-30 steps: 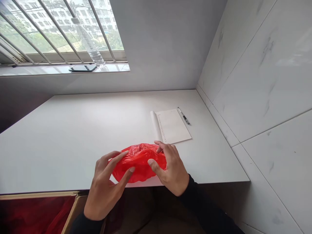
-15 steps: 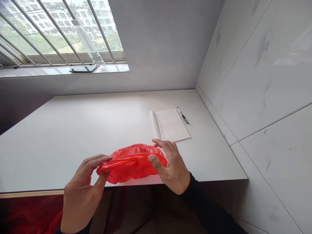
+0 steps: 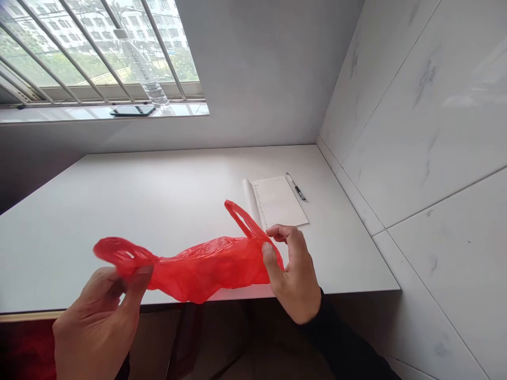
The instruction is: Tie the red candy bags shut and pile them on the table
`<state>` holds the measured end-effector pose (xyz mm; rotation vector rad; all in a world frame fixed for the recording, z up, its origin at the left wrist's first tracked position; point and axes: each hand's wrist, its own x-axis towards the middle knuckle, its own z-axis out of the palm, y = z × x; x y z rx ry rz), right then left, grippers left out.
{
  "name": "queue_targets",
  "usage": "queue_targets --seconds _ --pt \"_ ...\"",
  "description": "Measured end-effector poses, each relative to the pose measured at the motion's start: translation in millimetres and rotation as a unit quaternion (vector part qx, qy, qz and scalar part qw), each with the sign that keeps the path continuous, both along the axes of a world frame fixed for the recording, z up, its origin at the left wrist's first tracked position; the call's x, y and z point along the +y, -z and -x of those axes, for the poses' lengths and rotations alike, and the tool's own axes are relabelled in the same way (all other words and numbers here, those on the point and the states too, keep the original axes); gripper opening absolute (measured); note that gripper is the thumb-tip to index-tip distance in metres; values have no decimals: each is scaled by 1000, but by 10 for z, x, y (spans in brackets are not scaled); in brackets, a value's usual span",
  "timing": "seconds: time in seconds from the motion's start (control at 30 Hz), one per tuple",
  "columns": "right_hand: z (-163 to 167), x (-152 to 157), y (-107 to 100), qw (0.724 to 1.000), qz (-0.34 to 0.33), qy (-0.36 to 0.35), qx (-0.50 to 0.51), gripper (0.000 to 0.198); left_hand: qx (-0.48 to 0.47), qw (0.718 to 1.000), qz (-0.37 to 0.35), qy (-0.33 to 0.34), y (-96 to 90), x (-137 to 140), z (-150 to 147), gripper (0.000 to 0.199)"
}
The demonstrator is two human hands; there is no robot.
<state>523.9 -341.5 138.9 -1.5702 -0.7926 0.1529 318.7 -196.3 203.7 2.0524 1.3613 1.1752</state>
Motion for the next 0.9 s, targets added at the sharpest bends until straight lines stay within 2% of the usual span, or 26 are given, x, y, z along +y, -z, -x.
queue_targets --seconds 0.07,0.13,0.2,0.3,0.4,0.47,0.57,0.7,0.8,0.9 --pt "112 -15 -132 994 -40 2 -97 20 10 999 38 4 -18 -51 12 29" --pt "217 21 -246 978 -54 -74 -187 31 -5 997 69 39 -40 -91 19 32" --pt "290 99 -297 955 -15 -149 -256 38 -11 995 64 73 -70 -113 17 30" --pt "343 213 -259 934 56 -163 -313 35 16 994 73 86 -121 -129 -2 30" --pt "361 234 -194 929 73 -157 -326 22 22 990 116 80 -145 -144 -34 32" --pt "372 209 -176 923 94 -155 -340 23 -8 988 132 85 -131 -150 -47 31" --pt "396 175 -161 893 191 -182 -365 34 -44 982 149 109 -76 -154 -32 27" --pt "419 211 -107 862 305 -220 -340 34 -19 974 161 158 -18 -179 23 23" --pt "417 274 -102 858 359 -198 -309 45 -15 967 169 189 -18 -246 29 19" --pt "409 317 -174 870 373 -187 -263 54 -5 966 162 201 -29 -333 -25 24"
